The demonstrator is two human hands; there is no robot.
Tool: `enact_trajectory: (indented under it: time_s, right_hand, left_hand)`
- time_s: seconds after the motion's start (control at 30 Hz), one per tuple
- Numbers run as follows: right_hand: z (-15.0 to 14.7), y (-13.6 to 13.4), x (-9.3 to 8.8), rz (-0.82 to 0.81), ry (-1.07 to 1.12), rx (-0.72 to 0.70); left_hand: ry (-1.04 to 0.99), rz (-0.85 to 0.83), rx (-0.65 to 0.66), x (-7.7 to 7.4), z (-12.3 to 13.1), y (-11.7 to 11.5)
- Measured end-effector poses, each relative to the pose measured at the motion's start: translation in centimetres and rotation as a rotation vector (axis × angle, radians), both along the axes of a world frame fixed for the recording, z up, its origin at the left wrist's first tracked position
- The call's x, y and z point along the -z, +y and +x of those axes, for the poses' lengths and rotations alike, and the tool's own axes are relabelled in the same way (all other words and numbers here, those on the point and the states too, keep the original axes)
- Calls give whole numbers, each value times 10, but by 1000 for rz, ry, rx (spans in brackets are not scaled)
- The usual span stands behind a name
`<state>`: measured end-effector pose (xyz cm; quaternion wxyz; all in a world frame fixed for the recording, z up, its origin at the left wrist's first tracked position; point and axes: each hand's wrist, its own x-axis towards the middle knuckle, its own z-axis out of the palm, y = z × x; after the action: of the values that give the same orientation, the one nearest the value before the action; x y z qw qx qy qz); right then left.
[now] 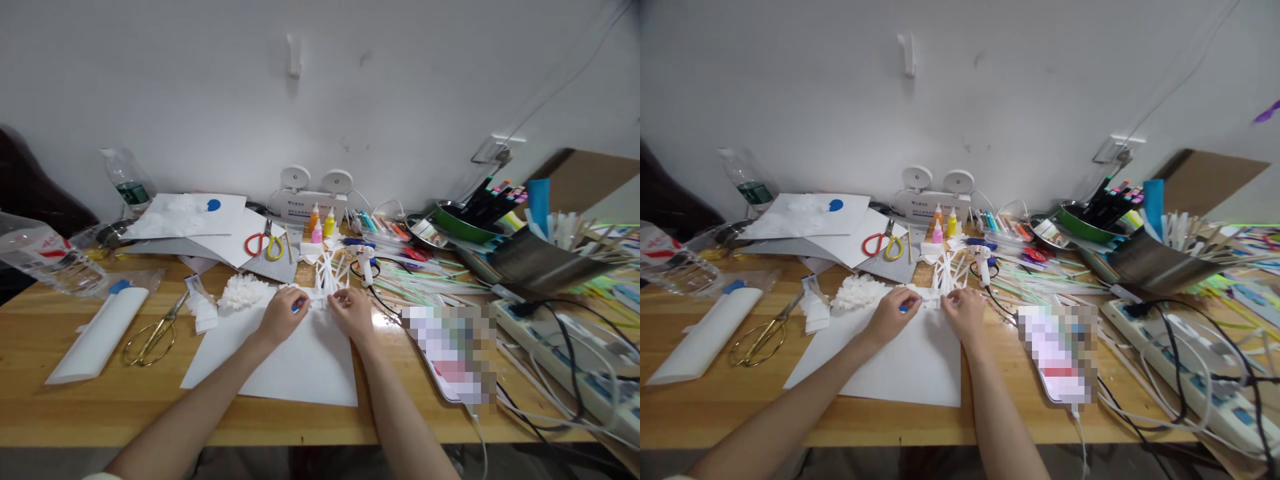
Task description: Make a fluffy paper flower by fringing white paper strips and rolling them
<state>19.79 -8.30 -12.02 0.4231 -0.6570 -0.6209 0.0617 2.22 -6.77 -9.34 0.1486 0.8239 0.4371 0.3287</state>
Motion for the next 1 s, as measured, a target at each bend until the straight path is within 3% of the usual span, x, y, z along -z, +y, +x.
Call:
enact_trajectory:
  time_s: [0.13,0.47,0.63,0.73,0.87,1.0]
  right_hand:
    - [-12,-2,-1,-116,-101,36]
    - [-5,-3,-2,-167,138,2]
    - [-4,-25,-13,-240,276,-103]
    - [-8,-47,-21,-367,566,-265]
    - [-13,-72,-35,-497,739,-419]
    - [-13,-79,-49,-508,750,-440]
  left_hand:
    - [-62,27,99,5,4,-8]
    - [-116,23,160,14,-2,-8]
    - [-162,53,197,7,-6,-13]
    - [-111,148,352,0,-8,-18]
    - [-42,208,543,-6,-8,-27]
    - [-152,119,523,-6,-5,-33]
